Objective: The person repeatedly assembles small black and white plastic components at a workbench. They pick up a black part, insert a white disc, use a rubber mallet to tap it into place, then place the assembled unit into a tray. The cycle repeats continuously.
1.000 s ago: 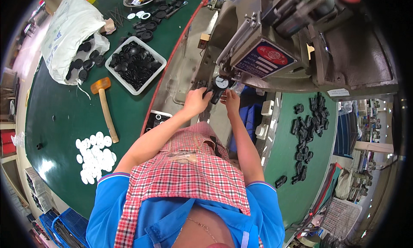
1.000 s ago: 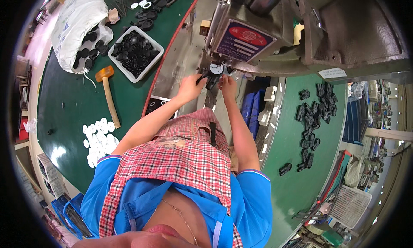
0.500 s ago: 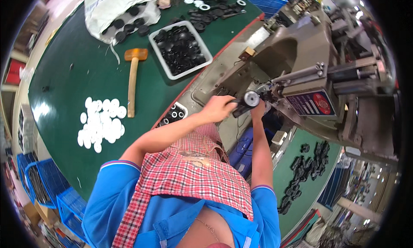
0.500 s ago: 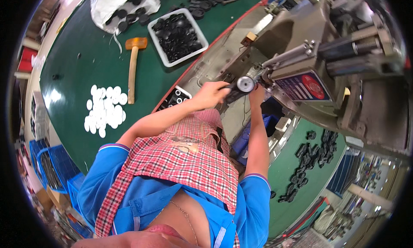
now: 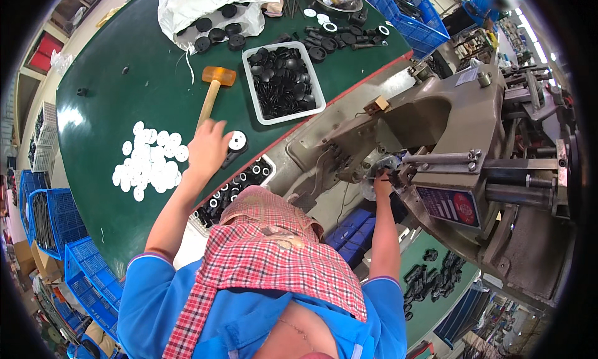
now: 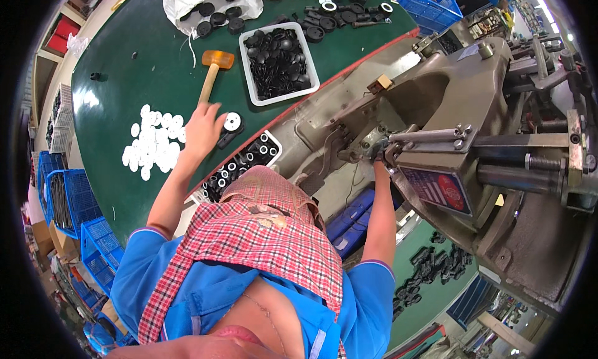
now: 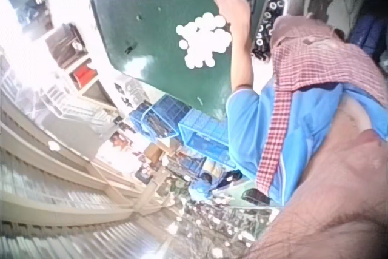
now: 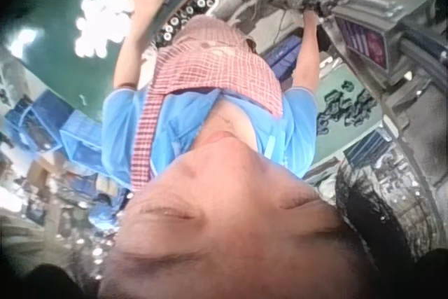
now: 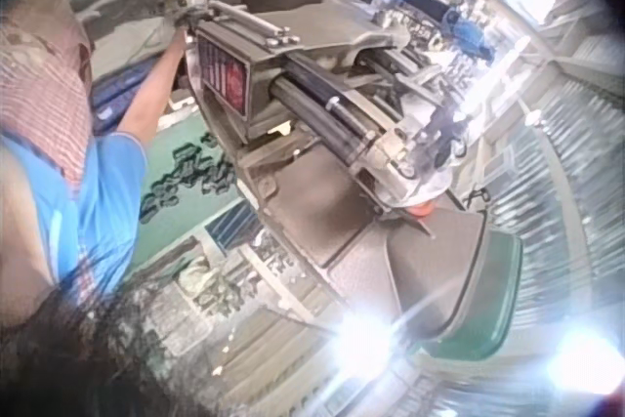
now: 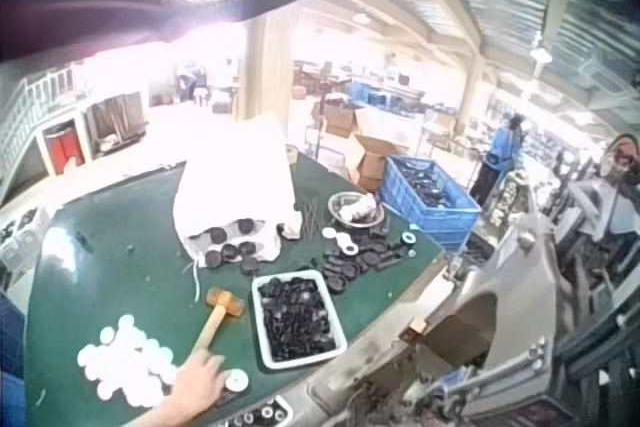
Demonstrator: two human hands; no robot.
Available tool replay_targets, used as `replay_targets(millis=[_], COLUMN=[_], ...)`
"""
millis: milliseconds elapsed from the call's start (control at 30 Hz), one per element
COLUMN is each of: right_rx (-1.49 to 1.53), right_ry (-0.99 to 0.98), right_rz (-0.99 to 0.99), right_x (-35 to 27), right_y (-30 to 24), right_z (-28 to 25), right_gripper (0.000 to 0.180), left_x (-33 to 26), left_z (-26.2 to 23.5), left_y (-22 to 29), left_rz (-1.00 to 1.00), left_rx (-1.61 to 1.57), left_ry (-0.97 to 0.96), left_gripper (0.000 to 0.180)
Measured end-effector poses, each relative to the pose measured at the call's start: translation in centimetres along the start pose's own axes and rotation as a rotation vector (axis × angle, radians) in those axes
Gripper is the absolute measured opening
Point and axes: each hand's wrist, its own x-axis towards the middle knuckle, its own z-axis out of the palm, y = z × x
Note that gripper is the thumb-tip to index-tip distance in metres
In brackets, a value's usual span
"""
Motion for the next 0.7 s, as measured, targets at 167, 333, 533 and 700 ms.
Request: replay_targets(millis=[167, 333, 533, 700], right_rx=[-0.074, -0.707, -0.746, -0.123], right_ry=[-0.080, 0.740, 0.893, 0.296], right_rz=[0.058, -0.302, -0.368, -0.242], right_x=[-0.1, 1.1, 1.4, 0.1], right_y=[-0.4, -0.6, 0.4, 0.2], right_z=[-1.0, -0.1, 0.4, -0.4], right_gripper=[0.046, 0.052, 0.049, 0.044], left_x=[10.0, 15.0, 12.7, 7.9], left_z=[5.8, 10.2, 6.9, 2.8], left_y=[6.7, 9.4, 6.2, 2.4], left_rz=[0.341, 0.251, 0.016, -0.292], left_rx=[-0.225, -0.117, -0.583, -1.142], left_ry=[0.113, 0.080, 0.024, -0.177], left_gripper=[0.029, 0.015, 0.018, 0.017])
